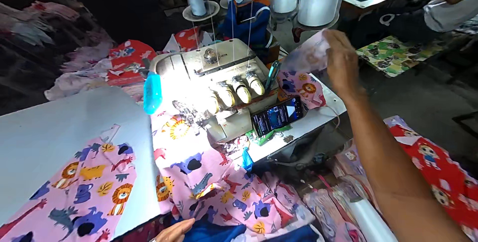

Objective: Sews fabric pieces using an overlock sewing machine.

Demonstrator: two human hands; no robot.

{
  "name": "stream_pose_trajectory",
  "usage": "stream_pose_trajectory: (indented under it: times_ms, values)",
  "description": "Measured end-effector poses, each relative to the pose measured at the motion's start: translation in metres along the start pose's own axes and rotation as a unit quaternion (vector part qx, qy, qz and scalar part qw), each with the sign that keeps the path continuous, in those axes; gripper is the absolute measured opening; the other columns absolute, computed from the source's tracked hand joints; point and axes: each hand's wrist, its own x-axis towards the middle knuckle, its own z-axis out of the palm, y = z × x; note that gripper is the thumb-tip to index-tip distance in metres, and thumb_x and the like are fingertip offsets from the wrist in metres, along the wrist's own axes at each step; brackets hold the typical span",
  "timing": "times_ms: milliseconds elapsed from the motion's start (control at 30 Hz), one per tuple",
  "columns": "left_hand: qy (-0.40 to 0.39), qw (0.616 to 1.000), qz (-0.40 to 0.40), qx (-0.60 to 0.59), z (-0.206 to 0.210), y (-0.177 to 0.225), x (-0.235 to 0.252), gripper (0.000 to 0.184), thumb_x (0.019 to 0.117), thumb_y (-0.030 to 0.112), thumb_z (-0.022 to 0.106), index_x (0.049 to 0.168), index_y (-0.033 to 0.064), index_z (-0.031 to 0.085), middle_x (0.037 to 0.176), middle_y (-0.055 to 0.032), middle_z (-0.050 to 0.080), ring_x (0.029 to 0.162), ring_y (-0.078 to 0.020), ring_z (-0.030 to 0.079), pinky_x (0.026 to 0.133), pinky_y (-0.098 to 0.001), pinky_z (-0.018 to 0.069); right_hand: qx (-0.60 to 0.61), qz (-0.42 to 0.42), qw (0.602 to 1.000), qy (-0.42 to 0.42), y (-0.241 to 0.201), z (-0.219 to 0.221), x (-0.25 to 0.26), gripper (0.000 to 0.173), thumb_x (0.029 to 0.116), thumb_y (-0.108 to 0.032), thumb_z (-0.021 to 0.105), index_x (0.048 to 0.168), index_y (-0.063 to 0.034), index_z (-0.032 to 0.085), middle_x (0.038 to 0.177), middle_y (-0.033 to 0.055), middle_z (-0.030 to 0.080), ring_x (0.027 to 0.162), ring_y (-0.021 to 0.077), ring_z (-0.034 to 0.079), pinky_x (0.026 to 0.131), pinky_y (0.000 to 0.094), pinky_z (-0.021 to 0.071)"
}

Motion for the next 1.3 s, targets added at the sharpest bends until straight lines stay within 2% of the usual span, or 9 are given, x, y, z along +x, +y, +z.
stream_pose_trajectory:
  times_ms: [167,400,467,567,667,800,933,1067,1300]
  values:
    - [0.021,0.992,0.053,-0.111,0.003,0.004,0.011,0.030,0.1063,0.027,0.057,0.128,0.0122,0.070,0.118,-0.0021,0.075,0.112,-0.0105,0.070,0.101,-0.0295,0.0557,0.046,-0.100,0.992,0.059,-0.065,-0.043,-0.030,0.034,0.1057,-0.002,0.043,0.131,0.0011,0.066,0.130,0.0245,0.064,0.117,0.0325,0.064,0.100,0.0415,0.0515]
    - [0.056,0.953,0.086,-0.284,0.013,0.061,0.072,0.091,0.0823,0.071,0.068,0.155,0.0225,0.043,0.146,0.0069,0.059,0.130,-0.0113,0.058,0.108,-0.0317,0.0508,0.358,-0.252,0.879,-0.188,-0.188,-0.066,-0.104,0.019,0.1015,-0.019,0.060,0.107,-0.0114,0.077,0.106,-0.0058,0.072,0.100,0.0001,0.066,0.087,0.0174,0.0569]
    - [0.031,0.950,0.051,-0.307,0.018,0.065,0.080,0.078,0.0839,0.059,0.074,0.144,0.0144,0.055,0.123,0.0103,0.069,0.112,-0.0001,0.064,0.097,-0.0233,0.0556,0.395,-0.236,0.867,-0.191,-0.221,-0.042,-0.126,0.016,0.0996,-0.016,0.064,0.106,-0.0116,0.078,0.105,-0.0043,0.072,0.097,-0.0012,0.066,0.083,0.0139,0.0556]
    - [0.026,0.930,-0.084,-0.358,0.015,0.063,0.084,0.007,0.0909,0.014,0.076,0.095,0.0089,0.072,0.079,0.0099,0.071,0.073,0.0043,0.067,0.069,-0.0159,0.0577,0.469,-0.116,0.862,-0.157,-0.247,0.000,-0.152,0.025,0.0959,-0.016,0.068,0.120,-0.0092,0.072,0.110,-0.0018,0.068,0.082,-0.0027,0.060,0.070,0.0119,0.0506]
    - [0.052,0.906,-0.183,-0.378,0.004,0.047,0.076,0.012,0.0943,0.009,0.069,0.106,0.0087,0.068,0.085,0.0045,0.072,0.077,-0.0021,0.069,0.073,-0.0210,0.0597,0.609,0.024,0.758,-0.232,-0.245,0.038,-0.174,0.049,0.0977,-0.028,0.069,0.142,-0.0128,0.056,0.133,-0.0017,0.065,0.104,0.0081,0.068,0.092,0.0245,0.0585]
    - [0.073,0.901,-0.167,-0.393,-0.002,0.027,0.066,0.018,0.0985,0.009,0.063,0.116,0.0096,0.068,0.097,0.0007,0.072,0.084,-0.0057,0.069,0.077,-0.0238,0.0600,0.697,0.082,0.639,-0.316,-0.249,0.064,-0.201,0.055,0.0928,-0.030,0.075,0.140,-0.0066,0.060,0.128,-0.0012,0.070,0.115,0.0079,0.066,0.100,0.0247,0.0551]
    - [0.120,0.891,-0.152,-0.412,-0.006,0.024,0.066,0.014,0.1011,0.008,0.061,0.111,0.0073,0.071,0.092,-0.0001,0.072,0.079,-0.0049,0.069,0.073,-0.0222,0.0594,0.700,0.111,0.648,-0.279,-0.262,0.064,-0.207,0.027,0.0898,-0.008,0.076,0.116,-0.0039,0.071,0.099,-0.0020,0.075,0.090,0.0049,0.071,0.085,0.0218,0.0599]
    - [0.162,0.930,-0.109,-0.310,-0.008,0.020,0.069,0.012,0.1010,0.012,0.063,0.104,0.0076,0.073,0.088,0.0018,0.072,0.074,-0.0018,0.066,0.066,-0.0180,0.0562,0.670,0.086,0.692,-0.255,-0.264,0.066,-0.207,0.007,0.0917,-0.013,0.075,0.096,-0.0078,0.073,0.097,-0.0030,0.066,0.085,0.0028,0.064,0.074,0.0165,0.0576]
    - [0.146,0.981,0.100,0.081,-0.033,0.032,0.102,0.017,0.0989,0.017,0.064,0.099,0.0073,0.078,0.089,-0.0008,0.068,0.082,-0.0042,0.062,0.073,-0.0184,0.0481,0.621,0.069,0.763,-0.166,-0.265,0.053,-0.220,0.010,0.0974,-0.009,0.066,0.105,-0.0036,0.069,0.095,-0.0080,0.073,0.085,-0.0030,0.068,0.080,0.0152,0.0585]
